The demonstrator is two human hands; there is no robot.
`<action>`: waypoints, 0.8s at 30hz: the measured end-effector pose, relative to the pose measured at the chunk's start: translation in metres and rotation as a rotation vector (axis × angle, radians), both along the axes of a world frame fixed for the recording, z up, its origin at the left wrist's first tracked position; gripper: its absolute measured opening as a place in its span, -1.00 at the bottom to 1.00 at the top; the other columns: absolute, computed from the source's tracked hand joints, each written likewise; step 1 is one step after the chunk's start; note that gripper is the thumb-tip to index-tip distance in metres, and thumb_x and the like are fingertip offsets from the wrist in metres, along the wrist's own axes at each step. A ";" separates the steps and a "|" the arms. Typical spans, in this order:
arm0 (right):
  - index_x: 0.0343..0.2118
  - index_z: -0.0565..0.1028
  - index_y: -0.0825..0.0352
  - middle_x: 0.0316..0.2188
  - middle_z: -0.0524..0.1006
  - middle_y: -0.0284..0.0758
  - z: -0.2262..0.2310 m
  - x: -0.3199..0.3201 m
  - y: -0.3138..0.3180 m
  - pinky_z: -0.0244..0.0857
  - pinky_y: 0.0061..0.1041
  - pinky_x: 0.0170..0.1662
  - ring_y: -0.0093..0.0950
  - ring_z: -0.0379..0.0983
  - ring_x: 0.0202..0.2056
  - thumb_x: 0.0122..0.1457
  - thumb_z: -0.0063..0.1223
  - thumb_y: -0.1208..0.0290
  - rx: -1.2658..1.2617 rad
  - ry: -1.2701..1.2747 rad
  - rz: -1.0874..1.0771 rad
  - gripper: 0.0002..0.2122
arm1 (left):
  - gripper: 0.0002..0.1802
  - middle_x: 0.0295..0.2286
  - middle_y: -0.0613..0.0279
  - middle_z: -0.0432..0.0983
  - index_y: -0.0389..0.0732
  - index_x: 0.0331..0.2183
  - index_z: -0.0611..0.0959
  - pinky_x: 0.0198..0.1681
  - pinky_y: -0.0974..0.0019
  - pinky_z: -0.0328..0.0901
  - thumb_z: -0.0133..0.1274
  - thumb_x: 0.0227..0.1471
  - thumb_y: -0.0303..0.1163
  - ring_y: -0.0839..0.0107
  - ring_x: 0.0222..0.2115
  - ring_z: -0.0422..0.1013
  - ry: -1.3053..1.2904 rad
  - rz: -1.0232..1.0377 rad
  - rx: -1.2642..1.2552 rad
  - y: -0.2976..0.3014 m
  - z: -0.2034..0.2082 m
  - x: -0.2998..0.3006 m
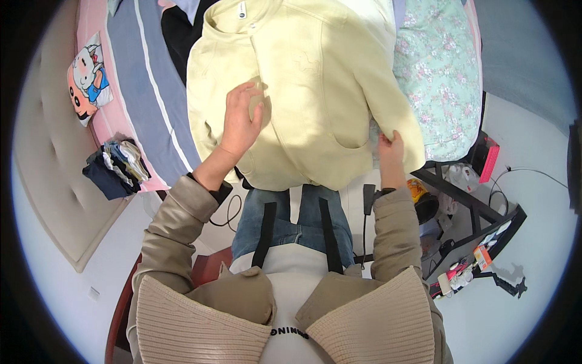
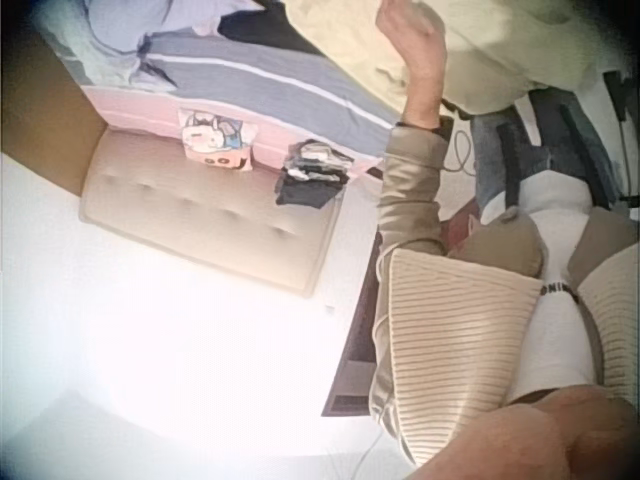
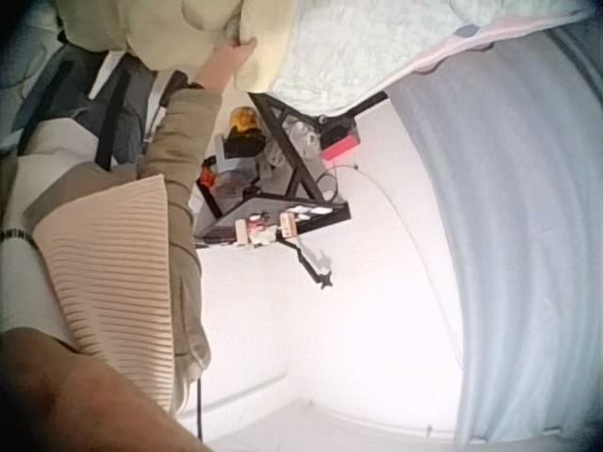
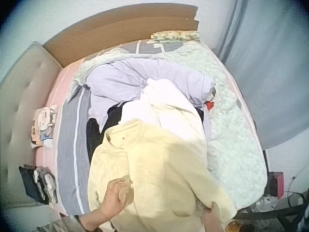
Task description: The person folds several garments on a bed, including a light yellow shirt, a white puffer jacket, a black jacket, a yellow jacket, and black pants. Each item is smoothed, folded, and placed on a growing stack.
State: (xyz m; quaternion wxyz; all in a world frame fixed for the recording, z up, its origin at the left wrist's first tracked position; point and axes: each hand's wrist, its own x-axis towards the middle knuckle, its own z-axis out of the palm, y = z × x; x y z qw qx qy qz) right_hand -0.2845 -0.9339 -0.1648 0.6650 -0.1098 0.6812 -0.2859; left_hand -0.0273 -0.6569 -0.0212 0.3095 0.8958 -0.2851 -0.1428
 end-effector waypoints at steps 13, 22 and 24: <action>-0.23 0.36 0.49 -0.33 0.42 -0.09 0.215 0.178 0.031 0.26 -0.33 -0.21 -0.24 0.37 -0.30 0.05 0.01 0.45 -1.441 0.560 1.157 -0.74 | -0.82 -0.22 0.17 0.38 -0.27 -0.26 0.45 -0.13 0.37 0.23 -0.08 0.05 -0.44 0.37 -0.18 0.33 0.550 0.750 -0.309 0.071 -0.010 0.005; -0.10 0.40 0.27 -0.36 0.39 -0.20 0.123 0.165 0.108 0.19 -0.33 -0.18 -0.29 0.32 -0.31 0.04 -0.09 0.51 -1.649 0.227 1.837 -0.69 | -0.68 -0.34 0.23 0.40 -0.33 -0.20 0.36 -0.32 0.47 0.24 -0.07 0.03 -0.33 0.54 -0.33 0.33 0.822 1.091 -0.441 0.136 -0.055 0.004; -0.15 0.42 0.31 -0.37 0.40 -0.18 0.116 0.167 0.083 0.20 -0.38 -0.18 -0.32 0.33 -0.31 0.08 -0.11 0.50 -1.442 0.359 1.748 -0.76 | -0.69 -0.35 0.20 0.42 -0.34 -0.22 0.39 -0.30 0.44 0.24 -0.05 0.03 -0.34 0.49 -0.32 0.34 0.785 1.079 -0.416 0.136 -0.057 0.007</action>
